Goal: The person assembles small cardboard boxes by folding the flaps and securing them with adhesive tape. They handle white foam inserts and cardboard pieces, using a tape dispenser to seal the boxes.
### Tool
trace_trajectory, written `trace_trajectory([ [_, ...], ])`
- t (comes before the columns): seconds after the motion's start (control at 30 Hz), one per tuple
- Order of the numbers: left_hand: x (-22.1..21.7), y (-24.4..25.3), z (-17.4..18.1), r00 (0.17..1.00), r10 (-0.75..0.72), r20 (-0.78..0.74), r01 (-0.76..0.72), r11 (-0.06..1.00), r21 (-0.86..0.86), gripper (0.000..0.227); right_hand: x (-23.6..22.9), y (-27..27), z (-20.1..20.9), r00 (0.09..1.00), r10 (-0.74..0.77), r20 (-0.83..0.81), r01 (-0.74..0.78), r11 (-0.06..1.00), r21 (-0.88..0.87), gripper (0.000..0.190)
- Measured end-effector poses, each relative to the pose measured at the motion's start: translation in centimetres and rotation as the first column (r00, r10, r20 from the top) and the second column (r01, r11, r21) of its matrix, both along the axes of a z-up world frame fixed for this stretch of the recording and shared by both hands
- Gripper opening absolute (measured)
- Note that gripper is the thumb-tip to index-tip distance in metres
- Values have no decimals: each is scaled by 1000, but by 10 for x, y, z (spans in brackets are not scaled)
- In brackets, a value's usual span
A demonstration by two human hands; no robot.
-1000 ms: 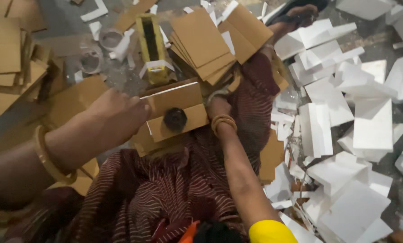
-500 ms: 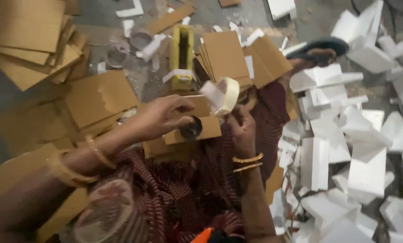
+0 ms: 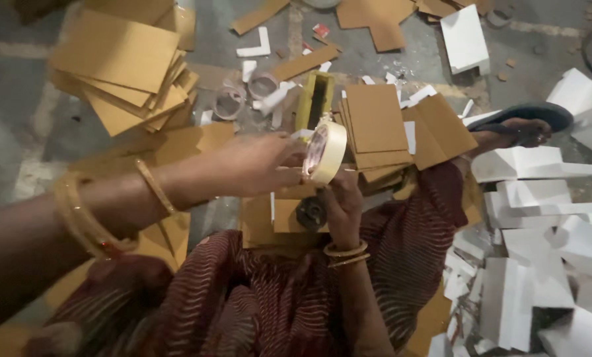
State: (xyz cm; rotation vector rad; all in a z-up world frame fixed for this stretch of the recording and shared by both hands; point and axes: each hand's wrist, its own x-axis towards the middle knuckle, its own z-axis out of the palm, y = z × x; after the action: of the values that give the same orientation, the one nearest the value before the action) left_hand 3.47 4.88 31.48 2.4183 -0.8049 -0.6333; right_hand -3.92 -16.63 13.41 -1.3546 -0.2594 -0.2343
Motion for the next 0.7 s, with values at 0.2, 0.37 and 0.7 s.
trace_trajectory([
  [0.2,-17,-21,-75,923,83,-374,-312,730,-608,44,-8,-5,-16,992,-45,-116,38,997,-63,31],
  [0.37,-19,-42,-135,850,24,-526,-465,503,-729,32,-14,-5,-6,996,-48,-77,25,961,-277,31],
  [0.7,-21,-46,-189,810,93,-579,-583,237,-778,15,-17,5,-17,970,137,-201,-123,989,81,35],
])
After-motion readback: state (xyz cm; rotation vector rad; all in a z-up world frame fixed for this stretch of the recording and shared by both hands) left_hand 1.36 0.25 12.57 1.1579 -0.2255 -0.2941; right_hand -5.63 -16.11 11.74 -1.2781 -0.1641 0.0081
